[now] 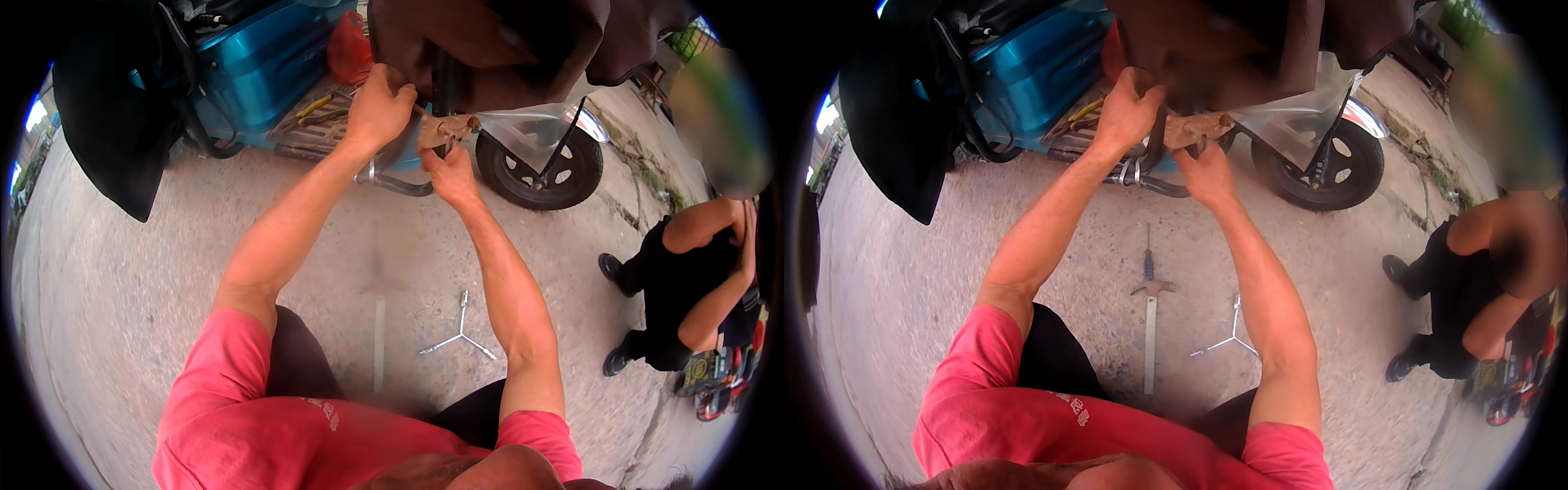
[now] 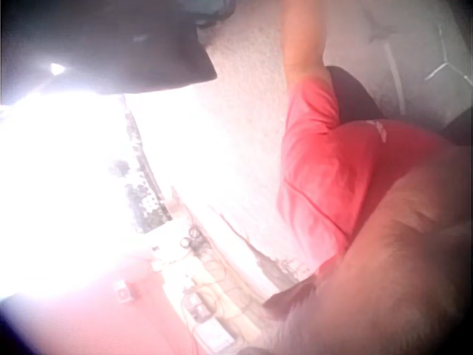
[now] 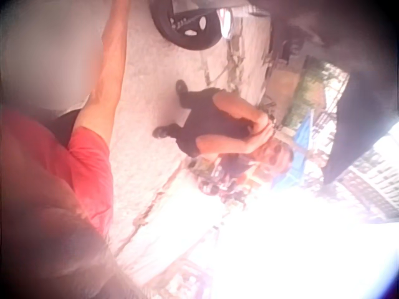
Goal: The person uses a socket wrench to unscrew bolts from a metal component on the rear of a blue electric vehicle, then removes a cardboard spacer and works with a screwdriver on the same assembly.
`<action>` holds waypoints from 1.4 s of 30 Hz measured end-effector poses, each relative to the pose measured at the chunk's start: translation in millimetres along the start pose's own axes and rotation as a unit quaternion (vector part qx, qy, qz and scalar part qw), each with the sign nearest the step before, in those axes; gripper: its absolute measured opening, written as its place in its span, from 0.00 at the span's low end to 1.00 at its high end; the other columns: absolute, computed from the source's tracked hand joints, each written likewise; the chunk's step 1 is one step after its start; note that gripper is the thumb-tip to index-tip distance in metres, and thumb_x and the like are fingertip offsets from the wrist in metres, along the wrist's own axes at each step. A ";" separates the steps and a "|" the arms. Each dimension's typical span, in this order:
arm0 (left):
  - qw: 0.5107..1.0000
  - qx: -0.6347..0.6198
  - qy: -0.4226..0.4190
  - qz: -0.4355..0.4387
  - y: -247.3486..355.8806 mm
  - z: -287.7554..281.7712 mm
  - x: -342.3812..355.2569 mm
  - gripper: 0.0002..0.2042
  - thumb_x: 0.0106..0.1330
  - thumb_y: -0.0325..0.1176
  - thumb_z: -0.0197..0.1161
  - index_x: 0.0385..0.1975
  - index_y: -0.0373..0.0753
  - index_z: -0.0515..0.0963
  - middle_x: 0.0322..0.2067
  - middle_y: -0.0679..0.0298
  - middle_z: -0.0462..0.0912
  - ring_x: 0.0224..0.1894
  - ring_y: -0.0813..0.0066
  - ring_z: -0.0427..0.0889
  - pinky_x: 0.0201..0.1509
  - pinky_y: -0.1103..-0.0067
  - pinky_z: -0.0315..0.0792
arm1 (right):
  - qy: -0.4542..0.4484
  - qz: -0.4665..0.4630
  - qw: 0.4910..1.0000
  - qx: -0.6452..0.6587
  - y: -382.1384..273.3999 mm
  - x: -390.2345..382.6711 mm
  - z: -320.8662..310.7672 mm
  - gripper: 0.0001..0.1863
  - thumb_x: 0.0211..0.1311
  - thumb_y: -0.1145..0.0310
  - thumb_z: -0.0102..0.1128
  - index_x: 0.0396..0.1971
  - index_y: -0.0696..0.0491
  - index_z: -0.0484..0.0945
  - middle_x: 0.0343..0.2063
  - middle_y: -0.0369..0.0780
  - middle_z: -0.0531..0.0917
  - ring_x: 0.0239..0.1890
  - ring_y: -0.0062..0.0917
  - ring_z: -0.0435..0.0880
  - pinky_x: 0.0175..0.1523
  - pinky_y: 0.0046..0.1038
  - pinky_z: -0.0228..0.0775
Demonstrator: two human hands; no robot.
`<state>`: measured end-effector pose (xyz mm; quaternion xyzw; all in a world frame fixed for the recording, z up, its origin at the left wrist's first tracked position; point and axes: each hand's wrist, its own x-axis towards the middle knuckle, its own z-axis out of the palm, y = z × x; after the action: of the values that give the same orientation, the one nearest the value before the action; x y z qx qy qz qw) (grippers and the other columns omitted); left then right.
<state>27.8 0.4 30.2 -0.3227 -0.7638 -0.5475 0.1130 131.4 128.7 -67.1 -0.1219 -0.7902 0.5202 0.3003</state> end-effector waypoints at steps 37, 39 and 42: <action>0.978 -0.187 -0.027 0.089 -55.8 34.0 8.6 0.20 0.71 0.43 0.59 0.50 0.31 0.76 0.45 0.46 0.76 0.49 0.54 0.77 0.57 0.65 0.70 | -0.004 0.101 0.991 0.085 -56.6 29.1 -93.9 0.21 0.69 0.56 0.67 0.53 0.55 0.82 0.48 0.36 0.87 0.52 0.21 0.82 0.59 0.31 0.70; 0.981 -0.168 -0.019 0.097 -45.3 29.0 3.4 0.20 0.72 0.42 0.58 0.52 0.31 0.75 0.47 0.45 0.76 0.50 0.54 0.77 0.58 0.65 0.70 | 0.025 0.066 0.989 0.126 -52.9 32.9 -90.5 0.16 0.68 0.61 0.68 0.50 0.55 0.84 0.46 0.35 0.87 0.50 0.20 0.82 0.56 0.29 0.70; 0.982 -0.174 -0.076 0.009 -24.1 17.3 -3.3 0.22 0.74 0.43 0.55 0.58 0.32 0.75 0.55 0.49 0.78 0.59 0.60 0.75 0.66 0.70 0.65 | 0.091 0.060 0.984 0.142 -57.4 42.6 -89.8 0.14 0.68 0.66 0.67 0.49 0.55 0.85 0.45 0.33 0.87 0.49 0.18 0.82 0.54 0.27 0.71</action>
<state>18.6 10.2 3.5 -0.3846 -0.6605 -0.6448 0.0021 158.6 192.9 24.1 -0.1726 -0.6688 0.6309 0.3535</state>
